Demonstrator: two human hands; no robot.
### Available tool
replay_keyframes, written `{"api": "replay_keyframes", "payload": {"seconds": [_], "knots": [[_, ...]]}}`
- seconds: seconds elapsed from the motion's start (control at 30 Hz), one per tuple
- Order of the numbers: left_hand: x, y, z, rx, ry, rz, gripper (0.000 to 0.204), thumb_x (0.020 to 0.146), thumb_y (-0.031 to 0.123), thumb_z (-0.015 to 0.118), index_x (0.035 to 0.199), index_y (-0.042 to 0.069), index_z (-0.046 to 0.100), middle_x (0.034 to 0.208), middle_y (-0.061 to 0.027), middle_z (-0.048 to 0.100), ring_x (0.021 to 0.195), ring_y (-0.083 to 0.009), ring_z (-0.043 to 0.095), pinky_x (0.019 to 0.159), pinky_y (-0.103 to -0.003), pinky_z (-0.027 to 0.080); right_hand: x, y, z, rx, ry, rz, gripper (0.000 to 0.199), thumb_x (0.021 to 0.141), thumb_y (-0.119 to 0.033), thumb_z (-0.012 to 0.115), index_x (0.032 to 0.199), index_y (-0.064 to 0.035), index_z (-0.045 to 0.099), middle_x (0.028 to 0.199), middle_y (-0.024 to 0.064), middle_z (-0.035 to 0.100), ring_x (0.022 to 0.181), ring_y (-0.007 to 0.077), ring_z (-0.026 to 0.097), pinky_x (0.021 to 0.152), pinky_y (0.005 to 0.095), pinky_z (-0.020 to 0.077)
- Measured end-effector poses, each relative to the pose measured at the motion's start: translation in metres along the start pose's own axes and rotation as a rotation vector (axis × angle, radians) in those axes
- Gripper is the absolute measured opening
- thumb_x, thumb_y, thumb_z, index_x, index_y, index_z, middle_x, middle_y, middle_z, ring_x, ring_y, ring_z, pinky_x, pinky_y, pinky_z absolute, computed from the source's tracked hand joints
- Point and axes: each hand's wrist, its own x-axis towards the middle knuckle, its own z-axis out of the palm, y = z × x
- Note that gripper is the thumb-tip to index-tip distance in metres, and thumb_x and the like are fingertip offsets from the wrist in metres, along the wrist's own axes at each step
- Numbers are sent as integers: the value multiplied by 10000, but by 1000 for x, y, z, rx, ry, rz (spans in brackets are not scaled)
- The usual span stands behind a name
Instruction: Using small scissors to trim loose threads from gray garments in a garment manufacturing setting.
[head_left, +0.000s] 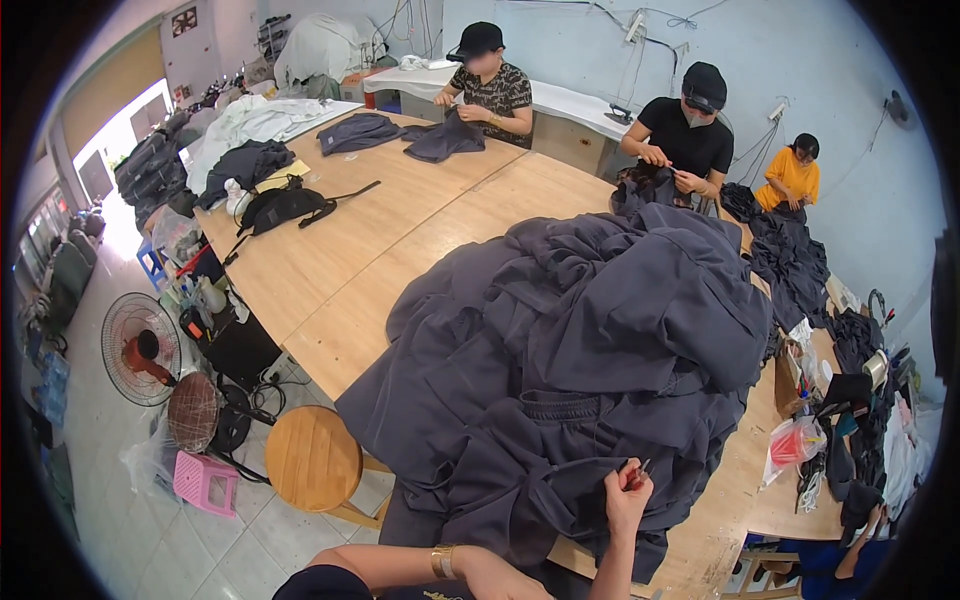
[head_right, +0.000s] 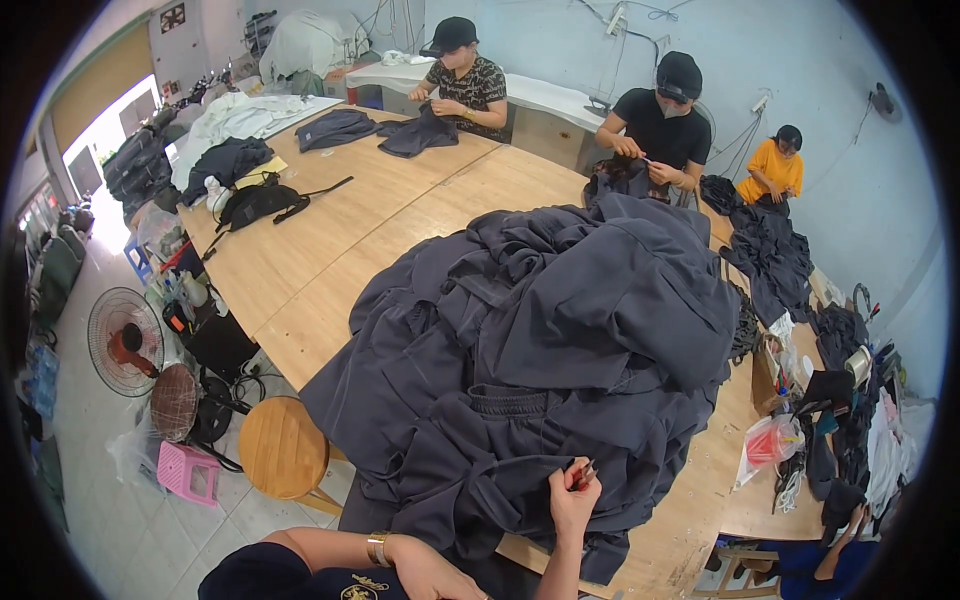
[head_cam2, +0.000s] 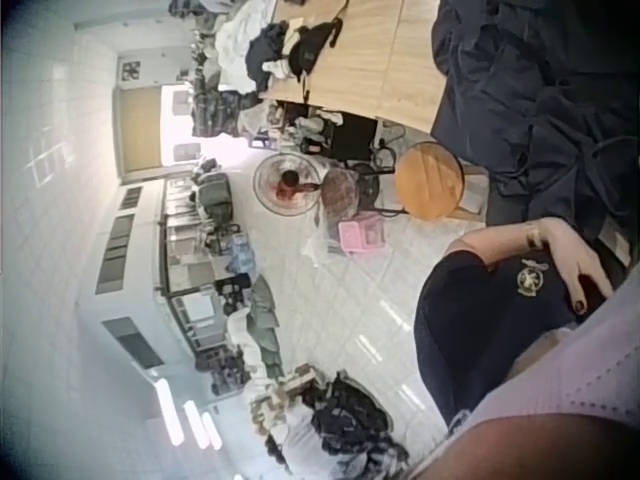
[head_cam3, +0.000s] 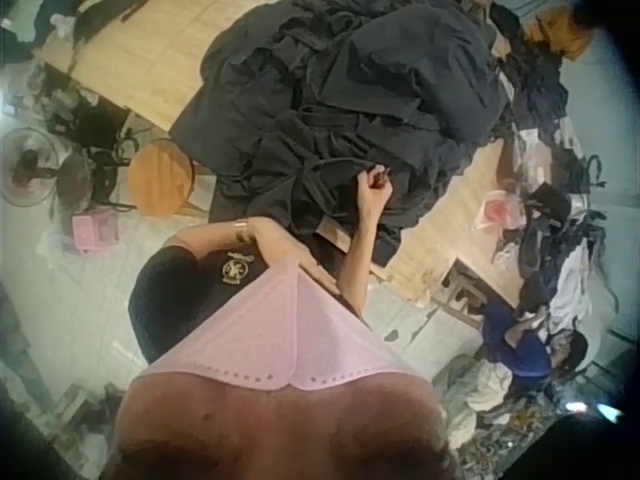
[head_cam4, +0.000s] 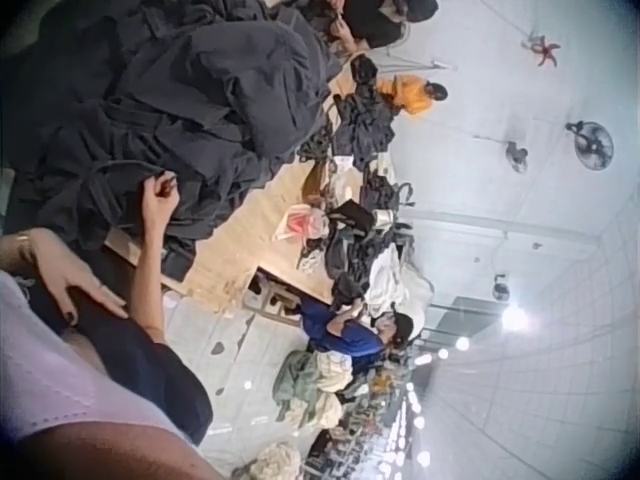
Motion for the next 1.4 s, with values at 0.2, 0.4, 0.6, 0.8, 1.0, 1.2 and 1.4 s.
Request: {"api": "replay_keyframes", "payload": {"seconds": [0.2, 0.4, 0.6, 0.8, 1.0, 1.2, 1.4], "knots": [[-3, 20, -6, 24, 86, -110, 738, 902, 521, 468, 1425, 23, 310, 1249, -236, 533, 1105, -349, 551, 900, -399, 424, 0, 1, 0, -7, 5, 4, 295, 737, 54, 569, 647, -71, 318, 642, -42, 309, 581, 46, 299, 542, 210, 244], [-5, 40, -2, 132, 285, -281, 590, 934, 384, 483, 1391, 27, 376, 1063, -186, 636, 927, -296, 621, 765, -356, 469, 0, 2, -1, -8, 1, 4, 295, 740, 46, 571, 647, -74, 319, 635, -43, 308, 574, 45, 297, 537, 214, 241], [-1, 28, 4, 163, 252, -260, 518, 959, 323, 459, 1374, 19, 396, 1059, -194, 632, 936, -294, 615, 780, -347, 462, 0, 2, 0, -6, 13, -9, 296, 742, 43, 573, 648, -79, 321, 628, -48, 301, 570, 44, 294, 534, 214, 240], [6, 21, 4, 96, 155, -303, 540, 967, 357, 438, 1367, -3, 392, 1137, -206, 608, 1007, -298, 599, 832, -357, 456, 0, 1, 0, 4, 4, -9, 292, 744, 50, 572, 657, -81, 327, 625, -55, 298, 567, 38, 291, 532, 213, 241], [8, 18, 5, 87, 149, -337, 561, 966, 383, 431, 1361, -14, 392, 1182, -202, 594, 1067, -294, 583, 866, -351, 448, 0, 1, 0, -1, -8, -10, 287, 746, 56, 572, 659, -77, 332, 626, -55, 304, 572, 40, 295, 536, 213, 245], [8, 21, 4, 108, 143, -353, 584, 958, 405, 439, 1362, -14, 396, 1191, -207, 588, 1089, -306, 574, 885, -355, 444, 0, 1, -1, 4, -17, -11, 283, 746, 59, 570, 659, -72, 334, 624, -53, 305, 574, 45, 295, 538, 215, 246], [11, 27, 1, 131, 139, -409, 603, 951, 425, 434, 1352, -23, 404, 1208, -214, 578, 1102, -318, 566, 895, -368, 441, 1, 1, -3, 0, -25, -11, 285, 744, 60, 568, 651, -71, 332, 621, -53, 307, 575, 45, 292, 537, 218, 240]]}}
